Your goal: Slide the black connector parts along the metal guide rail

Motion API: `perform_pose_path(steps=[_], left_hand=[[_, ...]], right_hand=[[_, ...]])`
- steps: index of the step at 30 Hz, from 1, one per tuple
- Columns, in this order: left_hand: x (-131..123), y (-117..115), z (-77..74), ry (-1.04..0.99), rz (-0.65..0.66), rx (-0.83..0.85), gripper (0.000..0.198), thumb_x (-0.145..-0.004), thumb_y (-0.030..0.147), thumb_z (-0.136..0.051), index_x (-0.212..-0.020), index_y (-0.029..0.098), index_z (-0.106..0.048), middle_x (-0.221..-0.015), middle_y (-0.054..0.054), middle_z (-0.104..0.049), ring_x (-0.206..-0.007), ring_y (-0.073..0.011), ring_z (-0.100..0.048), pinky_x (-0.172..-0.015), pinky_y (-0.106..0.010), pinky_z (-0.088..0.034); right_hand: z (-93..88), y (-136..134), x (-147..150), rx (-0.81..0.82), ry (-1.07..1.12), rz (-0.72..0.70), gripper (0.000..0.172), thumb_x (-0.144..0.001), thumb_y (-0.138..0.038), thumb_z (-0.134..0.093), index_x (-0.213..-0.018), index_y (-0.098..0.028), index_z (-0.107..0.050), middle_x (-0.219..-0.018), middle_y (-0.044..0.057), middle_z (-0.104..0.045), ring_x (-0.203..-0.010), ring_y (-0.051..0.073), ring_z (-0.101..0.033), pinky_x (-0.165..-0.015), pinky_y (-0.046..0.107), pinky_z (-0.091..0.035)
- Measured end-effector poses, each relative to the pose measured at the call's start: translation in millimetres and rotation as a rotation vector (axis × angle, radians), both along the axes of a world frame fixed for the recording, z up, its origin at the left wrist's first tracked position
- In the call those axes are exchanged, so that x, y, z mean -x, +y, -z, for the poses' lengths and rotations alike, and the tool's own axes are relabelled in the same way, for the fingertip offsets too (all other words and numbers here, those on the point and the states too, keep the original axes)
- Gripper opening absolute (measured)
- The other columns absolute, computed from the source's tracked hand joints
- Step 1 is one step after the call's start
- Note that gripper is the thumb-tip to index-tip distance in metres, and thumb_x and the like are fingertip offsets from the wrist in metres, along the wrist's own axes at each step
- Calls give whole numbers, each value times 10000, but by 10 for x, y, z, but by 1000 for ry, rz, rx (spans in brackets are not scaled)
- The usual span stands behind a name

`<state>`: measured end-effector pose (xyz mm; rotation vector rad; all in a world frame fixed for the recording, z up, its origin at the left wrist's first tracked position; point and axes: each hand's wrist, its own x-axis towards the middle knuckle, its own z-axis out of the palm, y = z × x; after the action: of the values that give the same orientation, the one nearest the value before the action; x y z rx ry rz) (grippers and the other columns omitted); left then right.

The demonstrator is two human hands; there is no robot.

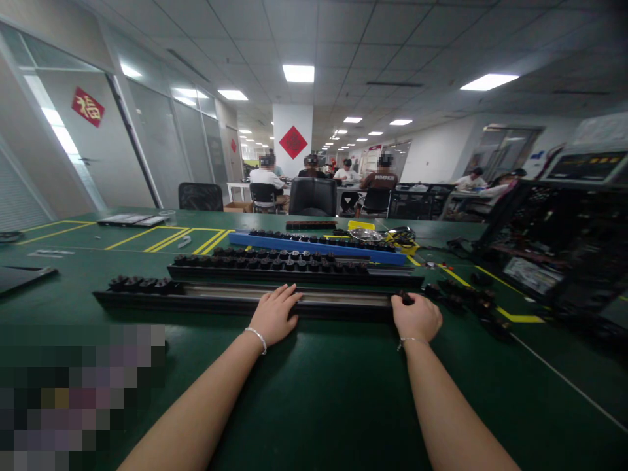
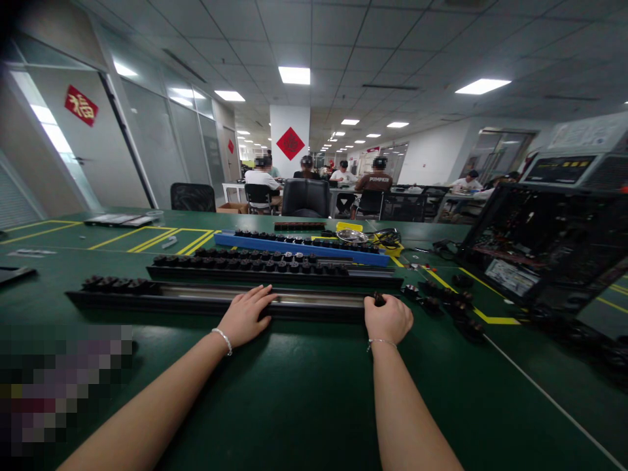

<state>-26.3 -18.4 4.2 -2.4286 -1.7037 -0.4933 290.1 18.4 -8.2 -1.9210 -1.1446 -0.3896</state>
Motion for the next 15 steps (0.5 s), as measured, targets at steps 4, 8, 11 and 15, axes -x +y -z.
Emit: perform_pose_path(steps=[4, 8, 11, 15], left_hand=[[1, -1, -4, -2, 1, 8, 505, -765, 301, -504, -1269, 302, -458, -1414, -9, -391, -1300, -229, -330, -1010, -434, -318], [4, 1, -1, 0, 3, 4, 505, -765, 305, -505, -1267, 302, -458, -1413, -9, -393, -1301, -231, -328, -1007, -438, -322], [8, 6, 9, 6, 6, -8, 504, -767, 308, -501, -1269, 299, -455, -1414, -6, -392, -1299, -229, -332, -1004, -436, -326], [12, 9, 15, 15, 9, -12, 503, -769, 314, -492, -1270, 288, -457, -1419, -8, -384, -1299, -228, -331, -999, -437, -328]], right_hand=[[4, 7, -19, 23, 15, 4, 306, -664, -359, -505, -812, -142, -662, -828, 111, -640, -800, 242, -507, -787, 371, -346], [17, 15, -35, 16, 9, 9, 313, -661, -360, -504, -818, -140, -661, -846, 112, -645, -814, 244, -513, -797, 368, -349], [18, 15, -41, 19, 7, 9, 316, -664, -366, -504, -817, -138, -662, -842, 112, -648, -814, 247, -515, -792, 365, -349], [8, 10, -50, 22, 10, 11, 326, -671, -369, -500, -822, -131, -663, -850, 118, -648, -816, 248, -512, -786, 363, -350]])
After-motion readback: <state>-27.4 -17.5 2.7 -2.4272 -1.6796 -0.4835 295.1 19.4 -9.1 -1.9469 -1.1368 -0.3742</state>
